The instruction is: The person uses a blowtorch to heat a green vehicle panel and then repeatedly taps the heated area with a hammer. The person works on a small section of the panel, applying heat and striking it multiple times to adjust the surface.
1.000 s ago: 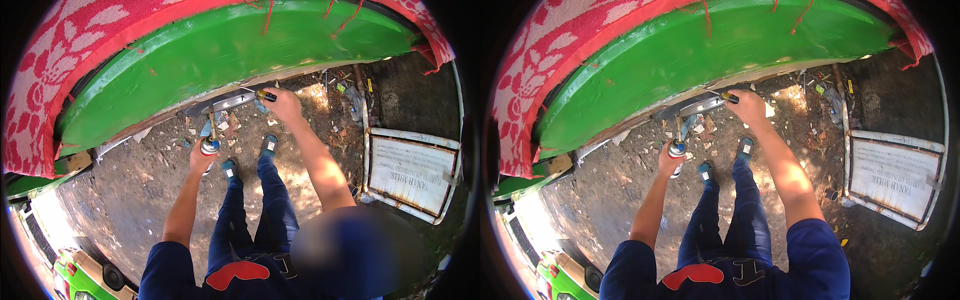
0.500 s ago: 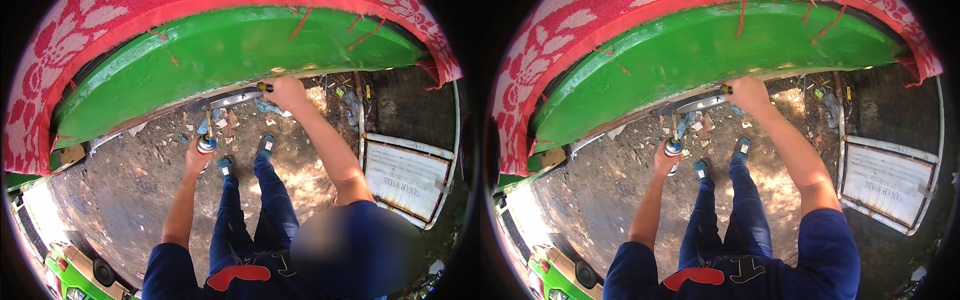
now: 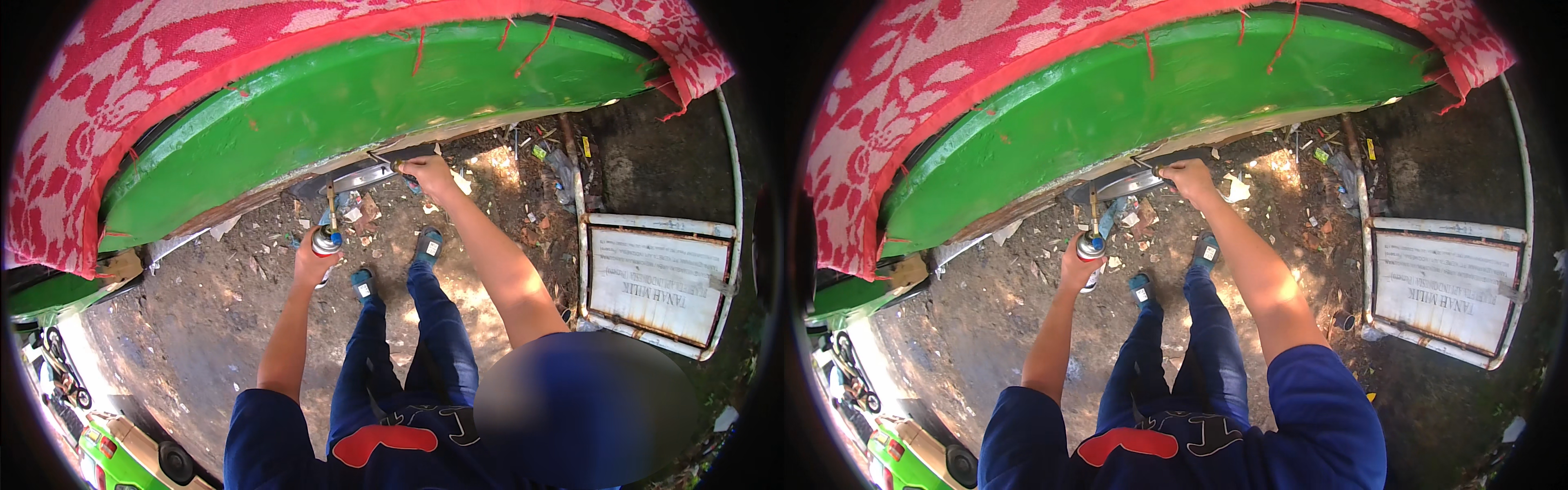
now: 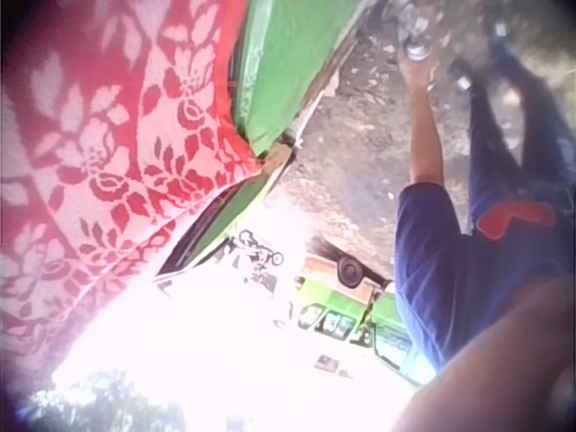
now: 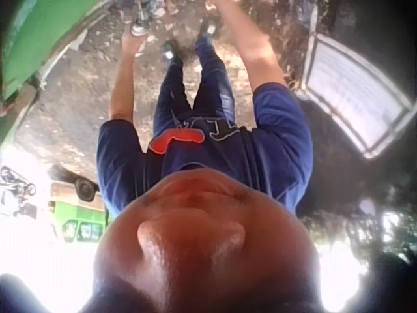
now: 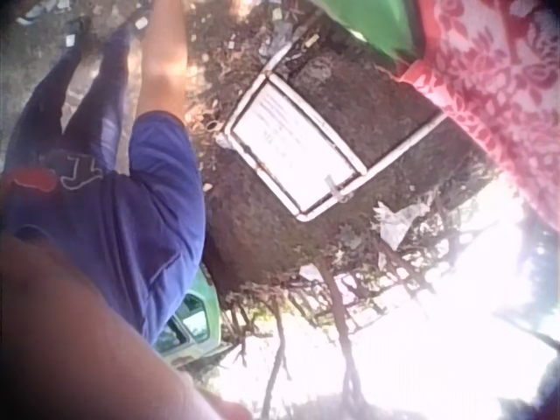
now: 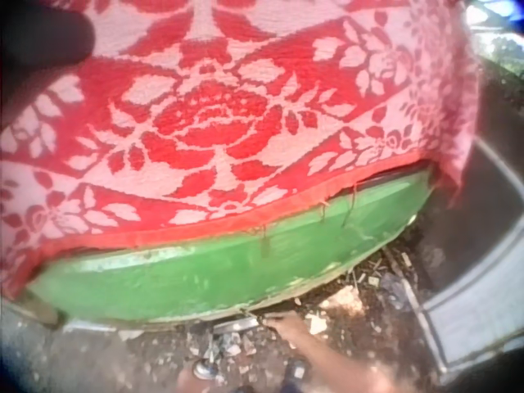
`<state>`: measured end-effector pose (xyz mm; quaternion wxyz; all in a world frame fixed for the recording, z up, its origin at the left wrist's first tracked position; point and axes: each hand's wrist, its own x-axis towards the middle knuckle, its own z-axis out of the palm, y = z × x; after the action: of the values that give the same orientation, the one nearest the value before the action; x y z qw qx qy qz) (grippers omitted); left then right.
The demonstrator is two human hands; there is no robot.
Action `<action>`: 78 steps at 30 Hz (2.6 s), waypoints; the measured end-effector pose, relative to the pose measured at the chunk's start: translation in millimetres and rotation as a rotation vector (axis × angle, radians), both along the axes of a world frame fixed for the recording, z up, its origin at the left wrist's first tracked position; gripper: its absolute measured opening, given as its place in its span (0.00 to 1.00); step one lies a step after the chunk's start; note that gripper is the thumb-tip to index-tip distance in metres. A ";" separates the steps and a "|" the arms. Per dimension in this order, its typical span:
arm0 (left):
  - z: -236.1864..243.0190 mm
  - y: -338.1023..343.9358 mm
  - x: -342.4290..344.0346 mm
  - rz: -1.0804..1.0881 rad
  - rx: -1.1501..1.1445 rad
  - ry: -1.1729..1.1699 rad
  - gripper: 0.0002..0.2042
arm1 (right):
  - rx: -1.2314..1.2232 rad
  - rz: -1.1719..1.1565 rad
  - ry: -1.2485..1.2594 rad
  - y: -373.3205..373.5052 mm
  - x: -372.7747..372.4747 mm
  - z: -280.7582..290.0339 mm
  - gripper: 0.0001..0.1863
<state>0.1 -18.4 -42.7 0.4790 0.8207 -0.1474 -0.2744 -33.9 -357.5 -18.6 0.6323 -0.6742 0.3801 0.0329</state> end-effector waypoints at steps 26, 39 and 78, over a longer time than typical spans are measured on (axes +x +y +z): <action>5.5 -10.2 4.1 -0.049 0.010 0.086 0.37 | -0.847 0.217 0.051 23.1 -47.9 56.3 0.21; 2.7 -97.4 -10.7 -0.217 -0.059 0.109 0.38 | -0.386 -0.337 0.030 14.7 -149.8 46.5 0.23; 10.4 -226.7 -32.1 -0.204 0.122 0.069 0.39 | -0.011 -0.435 -0.022 -123.7 -200.4 32.9 0.18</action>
<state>-32.0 -245.2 -32.3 0.4026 0.8192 -0.1966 -0.3581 -234.3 -481.2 14.3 0.6249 -0.5801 0.5099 -0.1136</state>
